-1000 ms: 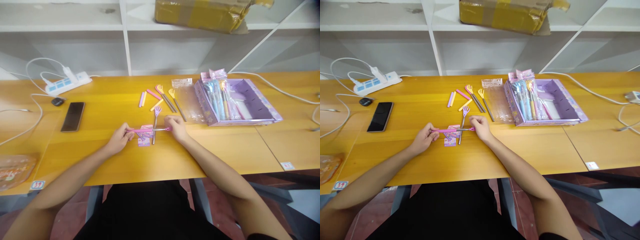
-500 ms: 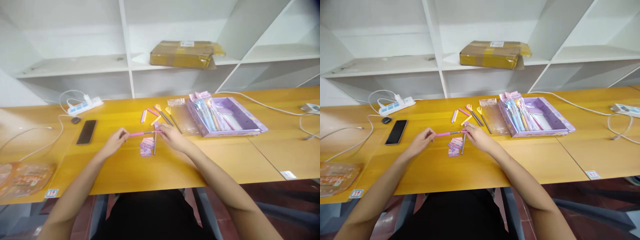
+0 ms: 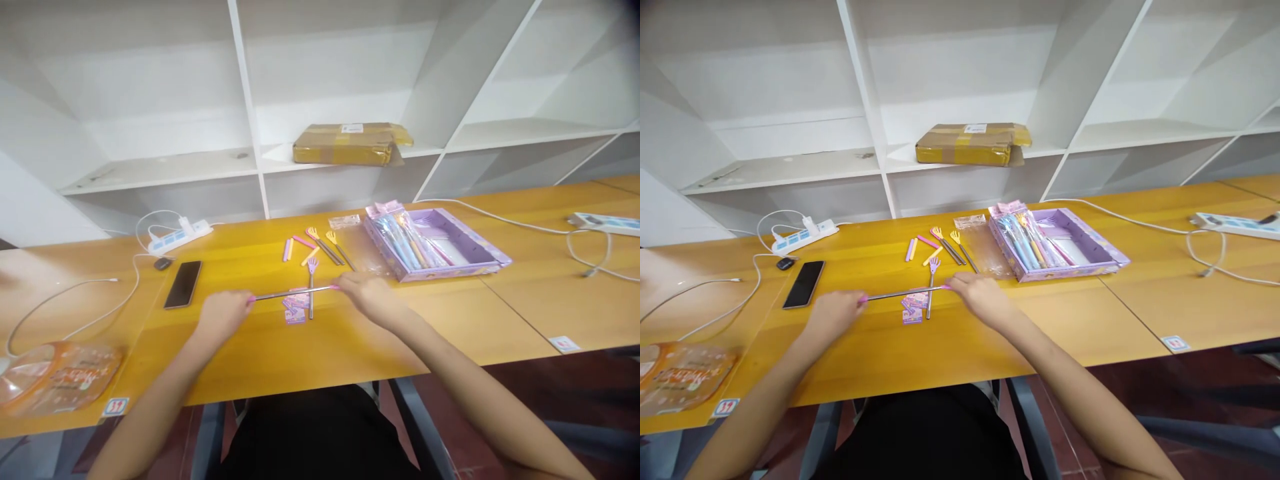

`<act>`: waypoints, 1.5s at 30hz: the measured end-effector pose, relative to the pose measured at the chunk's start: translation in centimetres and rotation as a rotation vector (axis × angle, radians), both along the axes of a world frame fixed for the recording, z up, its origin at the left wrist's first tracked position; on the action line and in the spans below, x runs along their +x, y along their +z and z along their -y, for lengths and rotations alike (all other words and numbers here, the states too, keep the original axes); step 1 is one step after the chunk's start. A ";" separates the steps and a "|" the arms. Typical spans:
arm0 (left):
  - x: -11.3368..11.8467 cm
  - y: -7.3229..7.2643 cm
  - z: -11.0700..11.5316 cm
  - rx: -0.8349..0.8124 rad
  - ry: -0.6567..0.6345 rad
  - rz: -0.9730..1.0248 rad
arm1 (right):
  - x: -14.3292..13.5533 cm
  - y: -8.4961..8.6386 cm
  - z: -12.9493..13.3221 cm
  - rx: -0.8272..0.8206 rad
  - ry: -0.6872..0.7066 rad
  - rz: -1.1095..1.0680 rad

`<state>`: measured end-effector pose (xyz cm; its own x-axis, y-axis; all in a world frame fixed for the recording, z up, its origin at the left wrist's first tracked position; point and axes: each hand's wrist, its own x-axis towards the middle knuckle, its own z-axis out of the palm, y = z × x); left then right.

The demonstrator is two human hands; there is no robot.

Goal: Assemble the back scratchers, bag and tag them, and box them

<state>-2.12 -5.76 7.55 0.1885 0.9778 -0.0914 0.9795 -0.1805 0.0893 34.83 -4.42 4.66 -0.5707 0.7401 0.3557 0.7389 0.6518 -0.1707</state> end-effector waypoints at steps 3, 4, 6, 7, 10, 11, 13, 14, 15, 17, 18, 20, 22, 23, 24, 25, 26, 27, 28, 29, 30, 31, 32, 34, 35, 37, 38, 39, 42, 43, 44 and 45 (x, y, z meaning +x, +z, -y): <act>-5.6 -0.2 0.8 0.131 0.088 -0.066 | 6.7 -1.1 0.7 0.060 -0.095 -0.116; -7.5 -0.6 1.4 0.238 0.070 -0.091 | 9.1 -1.5 1.3 0.065 -0.138 -0.128; -11.0 -1.5 2.7 0.407 0.028 -0.072 | 13.7 -2.4 2.8 0.074 -0.251 -0.155; -12.3 -2.0 3.3 0.476 0.037 -0.060 | 15.6 -2.8 3.7 0.088 -0.303 -0.173; -14.2 -3.7 4.8 0.483 -0.033 -0.023 | 19.5 -4.0 5.9 0.088 -0.401 -0.181; -14.1 -4.2 5.0 0.450 -0.056 -0.026 | 20.1 -4.5 6.4 0.068 -0.414 -0.187; -13.4 -5.2 5.2 0.379 -0.072 -0.061 | 20.5 -5.8 6.9 0.011 -0.435 -0.220; -12.9 -5.7 5.2 0.347 -0.069 -0.086 | 20.3 -6.5 7.0 -0.022 -0.452 -0.245; -12.5 -6.2 5.2 0.322 -0.061 -0.111 | 20.1 -7.4 7.0 -0.061 -0.486 -0.275; -12.1 -7.1 5.1 0.281 -0.049 -0.141 | 19.4 -9.1 7.1 -0.163 -0.579 -0.345; -12.0 -7.5 5.2 0.266 -0.049 -0.143 | 19.0 -9.8 7.1 -0.209 -0.629 -0.389; -12.1 -8.2 5.3 0.245 -0.069 -0.114 | 18.4 -11.0 7.3 -0.272 -0.697 -0.475; -12.3 -8.6 5.6 0.241 -0.103 -0.060 | 18.0 -11.6 7.5 -0.285 -0.719 -0.537; -12.4 -8.7 5.7 0.250 -0.115 -0.030 | 17.9 -11.7 7.6 -0.279 -0.726 -0.558; -12.3 -8.8 5.7 0.261 -0.125 0.002 | 17.8 -11.7 7.6 -0.272 -0.733 -0.572; -12.3 -8.8 5.7 0.271 -0.135 0.036 | 17.8 -11.6 7.7 -0.265 -0.741 -0.585; -12.2 -8.8 5.7 0.276 -0.149 0.071 | 17.7 -11.5 7.7 -0.257 -0.751 -0.600; -12.0 -8.7 5.6 0.279 -0.168 0.104 | 17.7 -11.4 7.7 -0.253 -0.758 -0.611; -11.9 -8.7 5.5 0.280 -0.189 0.127 | 17.7 -11.2 7.7 -0.253 -0.765 -0.617; -11.7 -8.7 5.3 0.283 -0.209 0.136 | 17.6 -11.1 7.7 -0.258 -0.773 -0.615; -11.6 -8.8 5.2 0.291 -0.225 0.129 | 17.6 -11.0 7.7 -0.264 -0.785 -0.609; -11.5 -8.8 5.1 0.302 -0.233 0.108 | 17.6 -10.9 7.6 -0.271 -0.797 -0.599; -11.4 -8.8 5.0 0.314 -0.235 0.080 | 17.6 -10.9 7.5 -0.278 -0.808 -0.586; -11.4 -8.8 5.0 0.330 -0.240 0.037 | 17.6 -10.7 7.3 -0.280 -0.833 -0.539; -11.4 -8.7 5.0 0.333 -0.245 0.032 | 17.7 -10.6 7.1 -0.275 -0.852 -0.498; -11.4 -8.6 5.0 0.331 -0.259 0.059 | 17.7 -10.4 6.8 -0.269 -0.910 -0.382; -11.3 -8.5 5.1 0.326 -0.266 0.085 | 17.7 -10.3 6.6 -0.269 -0.939 -0.319; -11.1 -8.5 5.1 0.314 -0.272 0.115 | 17.5 -10.1 6.4 -0.273 -0.957 -0.265; -10.1 -8.6 5.3 0.252 -0.296 0.185 | 16.1 -9.7 6.2 -0.299 -0.902 -0.179; -9.6 -8.7 5.3 0.231 -0.307 0.199 | 15.2 -9.5 6.1 -0.307 -0.859 -0.165; -9.0 -8.8 5.2 0.217 -0.317 0.209 | 14.3 -9.3 6.1 -0.314 -0.821 -0.149; -8.5 -8.9 5.2 0.218 -0.322 0.214 | 13.3 -9.2 6.1 -0.315 -0.803 -0.126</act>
<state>-10.57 -10.93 -1.37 0.4786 0.8583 0.1848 0.8339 -0.5103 0.2103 48.10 -10.47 -4.50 0.1959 0.9763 0.0921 0.9181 -0.1495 -0.3671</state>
